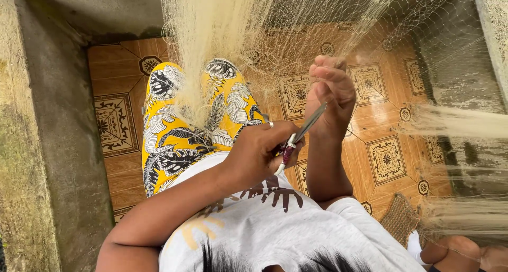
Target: Repairing a fine-mesh fishing net using a netting needle and scissors
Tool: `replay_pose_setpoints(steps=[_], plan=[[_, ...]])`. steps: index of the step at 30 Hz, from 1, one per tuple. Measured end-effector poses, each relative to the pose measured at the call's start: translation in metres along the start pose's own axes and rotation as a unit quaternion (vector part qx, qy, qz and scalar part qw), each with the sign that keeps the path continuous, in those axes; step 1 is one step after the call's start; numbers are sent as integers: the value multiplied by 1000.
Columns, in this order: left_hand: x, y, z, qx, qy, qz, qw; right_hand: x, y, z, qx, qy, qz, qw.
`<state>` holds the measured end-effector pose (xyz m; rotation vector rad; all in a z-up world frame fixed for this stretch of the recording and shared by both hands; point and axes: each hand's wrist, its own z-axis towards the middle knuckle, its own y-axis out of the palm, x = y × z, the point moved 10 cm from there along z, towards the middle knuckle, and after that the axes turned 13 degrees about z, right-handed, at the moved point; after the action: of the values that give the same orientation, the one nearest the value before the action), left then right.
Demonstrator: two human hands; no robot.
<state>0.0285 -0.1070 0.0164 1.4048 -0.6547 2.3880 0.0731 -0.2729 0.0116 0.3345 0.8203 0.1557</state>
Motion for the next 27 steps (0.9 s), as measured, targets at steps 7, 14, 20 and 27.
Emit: replay_pose_setpoints(steps=[7, 14, 20, 27], plan=[[-4, 4, -1, -14, 5, 11, 1000, 6, 6, -3, 24, 13, 42, 999], [-4, 2, -1, -6, 1, 17, 1000, 17, -5, -4, 50, 20, 42, 998], [-18, -31, 0, 51, -16, 17, 998, 1, -12, 1, 18, -45, -64, 997], [-62, -79, 18, 128, -49, 90, 987, -37, 5, 8, -74, -56, -179, 980]])
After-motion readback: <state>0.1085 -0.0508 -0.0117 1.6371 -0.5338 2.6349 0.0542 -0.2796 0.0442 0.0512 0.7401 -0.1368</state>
